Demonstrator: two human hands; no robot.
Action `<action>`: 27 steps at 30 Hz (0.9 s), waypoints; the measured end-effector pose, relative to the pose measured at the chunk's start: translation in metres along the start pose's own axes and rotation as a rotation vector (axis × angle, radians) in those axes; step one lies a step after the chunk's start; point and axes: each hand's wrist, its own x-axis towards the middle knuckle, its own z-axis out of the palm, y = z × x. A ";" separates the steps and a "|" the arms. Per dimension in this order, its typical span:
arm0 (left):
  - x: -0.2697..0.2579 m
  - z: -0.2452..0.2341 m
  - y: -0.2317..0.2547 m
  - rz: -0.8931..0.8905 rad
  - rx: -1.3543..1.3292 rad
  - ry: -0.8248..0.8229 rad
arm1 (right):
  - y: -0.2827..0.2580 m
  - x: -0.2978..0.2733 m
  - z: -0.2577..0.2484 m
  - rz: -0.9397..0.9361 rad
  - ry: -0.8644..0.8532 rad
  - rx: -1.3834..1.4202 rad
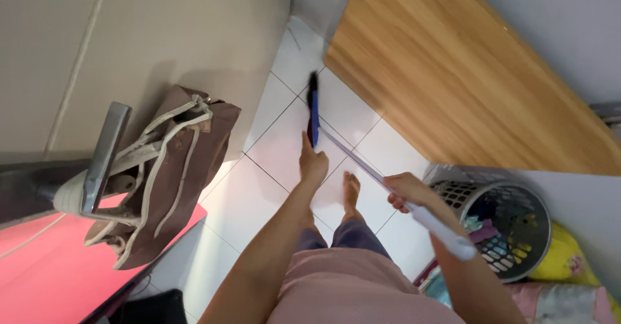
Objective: The person sweeps a tiled floor with a broom, moving debris toward a corner. They briefly pick up a red cloth, then continue sweeping around water jugs and other items.
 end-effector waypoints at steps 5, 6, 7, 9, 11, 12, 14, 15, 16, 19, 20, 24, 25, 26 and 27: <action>-0.006 -0.004 0.017 0.149 0.034 0.012 | -0.031 -0.045 0.021 -0.108 -0.069 0.183; -0.009 -0.010 0.023 0.045 0.063 -0.032 | -0.041 -0.038 0.029 -0.161 -0.090 0.176; -0.014 -0.016 0.028 0.019 0.058 -0.037 | -0.054 -0.025 0.038 -0.214 -0.111 0.168; -0.022 -0.027 0.034 -0.033 0.052 -0.047 | -0.087 0.017 0.056 -0.323 -0.111 0.110; -0.021 -0.037 0.032 -0.006 -0.004 -0.015 | -0.106 0.062 0.059 -0.962 -0.713 0.306; -0.019 -0.039 0.032 0.007 -0.033 -0.001 | -0.136 0.096 0.071 -0.711 -0.459 0.157; -0.009 -0.043 0.031 0.028 -0.036 0.026 | -0.176 0.153 0.099 -0.373 -0.108 0.014; -0.003 -0.044 0.029 0.039 -0.038 0.040 | -0.183 0.174 0.106 -0.294 -0.005 0.018; 0.003 -0.045 0.027 0.047 -0.058 0.050 | -0.185 0.190 0.107 -0.362 -0.026 0.005; 0.010 -0.041 0.013 0.074 -0.107 0.074 | -0.166 0.214 0.102 -0.491 -0.057 -0.034; 0.011 -0.040 0.009 0.093 -0.114 0.078 | -0.151 0.213 0.092 -0.491 -0.044 -0.046; 0.015 -0.027 -0.007 0.109 -0.127 0.062 | -0.076 0.174 0.047 -0.372 -0.019 0.140; 0.016 -0.021 -0.007 0.117 -0.114 0.054 | -0.053 0.158 0.035 -0.384 -0.031 0.174; 0.017 -0.012 -0.008 0.121 -0.103 0.047 | -0.032 0.142 0.026 -0.318 -0.015 0.154; 0.017 -0.004 -0.008 0.126 -0.092 0.039 | -0.012 0.125 0.018 -0.252 0.002 0.135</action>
